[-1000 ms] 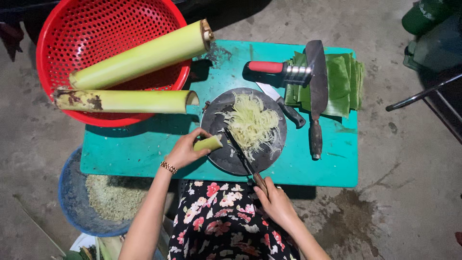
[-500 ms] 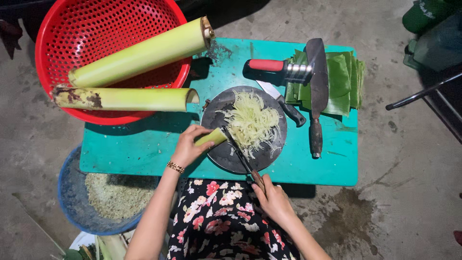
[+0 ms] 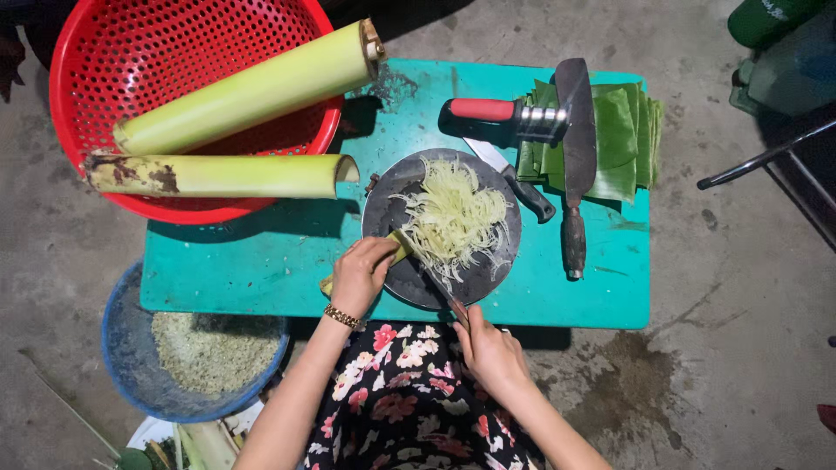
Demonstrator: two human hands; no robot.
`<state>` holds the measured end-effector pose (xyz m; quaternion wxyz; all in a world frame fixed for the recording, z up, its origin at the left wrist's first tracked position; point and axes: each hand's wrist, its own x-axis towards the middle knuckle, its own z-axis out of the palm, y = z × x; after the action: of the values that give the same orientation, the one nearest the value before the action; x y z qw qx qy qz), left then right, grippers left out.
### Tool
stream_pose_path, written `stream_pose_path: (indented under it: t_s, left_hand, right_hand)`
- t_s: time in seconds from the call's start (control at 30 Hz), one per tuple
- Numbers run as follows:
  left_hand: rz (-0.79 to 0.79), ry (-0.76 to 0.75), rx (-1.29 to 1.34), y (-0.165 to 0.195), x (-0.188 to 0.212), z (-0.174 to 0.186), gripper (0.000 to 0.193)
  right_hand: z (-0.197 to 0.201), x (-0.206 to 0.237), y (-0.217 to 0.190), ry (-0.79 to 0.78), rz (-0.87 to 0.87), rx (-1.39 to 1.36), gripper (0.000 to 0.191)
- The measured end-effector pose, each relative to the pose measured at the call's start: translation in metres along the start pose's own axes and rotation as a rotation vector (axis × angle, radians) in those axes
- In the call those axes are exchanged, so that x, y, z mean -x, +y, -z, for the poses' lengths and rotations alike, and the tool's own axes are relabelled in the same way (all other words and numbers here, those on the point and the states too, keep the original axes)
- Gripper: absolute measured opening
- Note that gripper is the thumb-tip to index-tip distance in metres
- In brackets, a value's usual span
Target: The person uses a knife to shred a piece of sugarcane stalk into thin strips on a metal plate. The shredded material accumulates on the plate while the person continues to work the stalk with the knife.
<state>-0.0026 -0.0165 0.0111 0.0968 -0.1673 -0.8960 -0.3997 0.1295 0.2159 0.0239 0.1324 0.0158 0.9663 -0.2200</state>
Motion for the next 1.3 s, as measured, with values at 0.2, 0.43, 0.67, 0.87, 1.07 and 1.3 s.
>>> stream_pose_path:
  t_s: [0.2, 0.43, 0.67, 0.87, 1.07, 1.3]
  left_hand:
    - [-0.061, -0.088, -0.042, 0.001, -0.003, 0.007, 0.033]
    - [-0.072, -0.141, -0.009, 0.000, -0.009, 0.010, 0.035]
    - [-0.046, -0.164, -0.027, 0.006, -0.008, 0.011, 0.030]
    - [-0.050, -0.151, -0.040, 0.006, -0.009, 0.009, 0.032]
    - [-0.016, -0.141, 0.007, 0.008, -0.007, 0.010, 0.029]
    - [-0.008, -0.107, -0.002, 0.008, -0.006, 0.008, 0.027]
  right_hand:
    - [0.001, 0.015, 0.003, 0.056, 0.050, 0.142, 0.027]
    - [-0.027, -0.001, 0.016, -0.054, 0.010, 0.088, 0.030]
    - [-0.016, -0.011, 0.010, -0.021, 0.041, 0.038, 0.029]
    - [-0.004, 0.017, 0.006, -0.118, 0.019, 0.032, 0.024]
    - [-0.022, -0.019, 0.011, -0.016, 0.050, -0.045, 0.026]
    - [-0.004, 0.015, 0.007, -0.116, -0.004, 0.046, 0.025]
